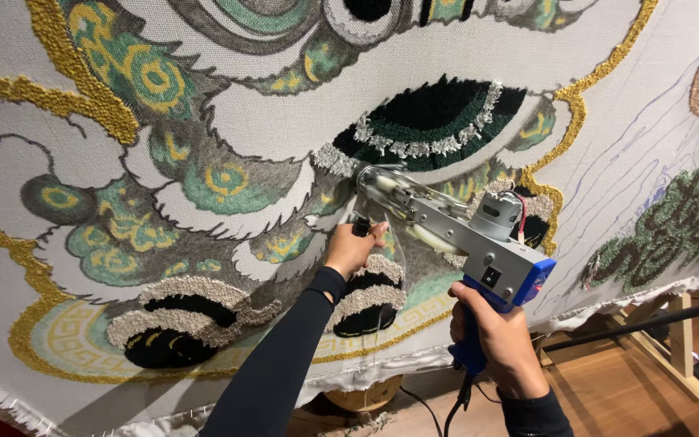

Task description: The person uses a handheld electric tufting gun to apply yarn into a stretched canvas featuring a pre-printed design. They guide the tool along the contours of the pattern, creating a textured pile on the fabric surface.

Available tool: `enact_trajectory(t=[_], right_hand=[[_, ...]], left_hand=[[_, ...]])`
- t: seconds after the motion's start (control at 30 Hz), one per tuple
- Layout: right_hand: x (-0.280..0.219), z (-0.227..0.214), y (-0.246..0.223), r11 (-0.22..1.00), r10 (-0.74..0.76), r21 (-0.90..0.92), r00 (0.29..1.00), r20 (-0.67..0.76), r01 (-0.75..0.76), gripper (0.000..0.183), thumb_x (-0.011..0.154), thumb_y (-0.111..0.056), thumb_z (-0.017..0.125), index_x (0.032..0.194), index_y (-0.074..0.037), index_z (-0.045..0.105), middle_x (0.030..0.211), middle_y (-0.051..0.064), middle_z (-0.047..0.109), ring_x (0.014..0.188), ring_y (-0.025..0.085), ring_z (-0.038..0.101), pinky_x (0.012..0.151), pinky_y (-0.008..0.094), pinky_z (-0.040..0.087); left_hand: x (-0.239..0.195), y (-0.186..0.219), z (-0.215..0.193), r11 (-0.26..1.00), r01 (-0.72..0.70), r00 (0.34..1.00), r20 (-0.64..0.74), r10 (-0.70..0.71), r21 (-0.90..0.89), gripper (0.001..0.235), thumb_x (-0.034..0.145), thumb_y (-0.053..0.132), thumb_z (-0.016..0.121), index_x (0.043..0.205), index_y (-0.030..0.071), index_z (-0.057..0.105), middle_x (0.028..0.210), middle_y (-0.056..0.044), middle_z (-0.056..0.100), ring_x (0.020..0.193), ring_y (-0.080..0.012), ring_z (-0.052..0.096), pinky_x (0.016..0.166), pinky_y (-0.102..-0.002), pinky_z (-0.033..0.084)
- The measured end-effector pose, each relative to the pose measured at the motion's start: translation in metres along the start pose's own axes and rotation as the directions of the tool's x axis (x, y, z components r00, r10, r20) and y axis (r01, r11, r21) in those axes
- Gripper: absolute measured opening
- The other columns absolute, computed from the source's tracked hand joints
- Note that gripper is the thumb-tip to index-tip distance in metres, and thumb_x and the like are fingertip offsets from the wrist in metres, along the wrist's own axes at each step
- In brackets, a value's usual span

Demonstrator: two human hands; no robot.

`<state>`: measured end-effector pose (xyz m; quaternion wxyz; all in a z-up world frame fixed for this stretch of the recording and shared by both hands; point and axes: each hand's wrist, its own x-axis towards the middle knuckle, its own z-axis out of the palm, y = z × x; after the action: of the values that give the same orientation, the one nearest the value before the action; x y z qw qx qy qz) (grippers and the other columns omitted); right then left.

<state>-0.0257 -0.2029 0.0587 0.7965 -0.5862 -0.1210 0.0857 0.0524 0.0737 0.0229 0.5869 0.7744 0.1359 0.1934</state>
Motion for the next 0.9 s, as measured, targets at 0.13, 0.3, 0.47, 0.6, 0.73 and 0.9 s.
enact_trajectory(t=[0.13,0.3,0.47,0.6,0.73,0.9], right_hand=[[0.002,0.000,-0.006,1.000,-0.019,-0.014,1.000,0.008,0.019,0.016,0.089,-0.014,0.071,0.085,-0.001,0.062,0.057,0.005,0.053,0.045,0.016,0.050,0.043,0.033,0.040],[0.000,0.003,-0.009,1.000,-0.019,-0.019,1.000,-0.013,0.018,0.017,0.089,-0.014,0.071,0.085,-0.001,0.061,0.058,0.005,0.054,0.046,0.017,0.050,0.044,0.034,0.040],[-0.003,0.004,-0.015,0.999,-0.012,0.034,0.999,0.031,0.011,0.016,0.090,-0.014,0.071,0.087,-0.002,0.060,0.060,0.002,0.051,0.048,0.015,0.048,0.045,0.032,0.040],[-0.009,0.001,-0.021,0.999,0.033,0.037,0.999,0.019,-0.033,0.012,0.088,-0.014,0.069,0.092,-0.003,0.067,0.060,0.001,0.049,0.048,0.014,0.045,0.045,0.031,0.039],[-0.008,-0.016,-0.023,0.999,0.040,0.010,0.999,0.031,-0.040,0.014,0.088,-0.016,0.070,0.088,-0.004,0.062,0.061,0.001,0.050,0.049,0.014,0.047,0.046,0.031,0.040],[-0.007,-0.057,-0.025,0.999,0.021,0.041,0.995,0.101,-0.025,0.021,0.090,-0.018,0.070,0.084,-0.004,0.055,0.061,0.003,0.049,0.049,0.016,0.047,0.046,0.033,0.040]], left_hand=[[0.006,0.001,0.001,0.999,-0.024,1.000,0.017,0.024,-0.030,0.045,0.090,0.046,0.073,0.107,0.005,0.078,0.080,-0.001,0.079,0.043,-0.0093,0.054,0.043,-0.030,0.046],[0.013,0.003,0.001,0.995,-0.062,0.998,-0.015,0.064,0.076,0.045,0.089,0.049,0.074,0.106,0.008,0.081,0.079,0.000,0.080,0.045,-0.0079,0.055,0.046,-0.027,0.047],[0.012,0.012,0.000,0.999,-0.031,0.999,0.013,0.031,0.011,0.043,0.088,0.047,0.076,0.108,0.009,0.078,0.081,-0.002,0.080,0.048,-0.0076,0.061,0.045,-0.029,0.051],[0.003,0.013,0.008,1.000,0.001,1.000,0.017,-0.001,-0.004,0.045,0.088,0.044,0.078,0.114,0.006,0.076,0.088,-0.005,0.080,0.051,-0.0102,0.062,0.047,-0.028,0.050],[-0.003,0.013,0.022,0.981,-0.046,0.997,0.051,0.057,-0.187,0.047,0.084,0.030,0.077,0.122,0.004,0.073,0.104,-0.009,0.075,0.057,-0.0125,0.068,0.048,-0.029,0.054],[-0.013,0.011,0.044,0.948,-0.064,0.977,0.175,0.123,-0.312,0.046,0.093,0.030,0.073,0.131,0.007,0.063,0.114,-0.003,0.075,0.068,-0.0092,0.072,0.056,-0.027,0.058]])
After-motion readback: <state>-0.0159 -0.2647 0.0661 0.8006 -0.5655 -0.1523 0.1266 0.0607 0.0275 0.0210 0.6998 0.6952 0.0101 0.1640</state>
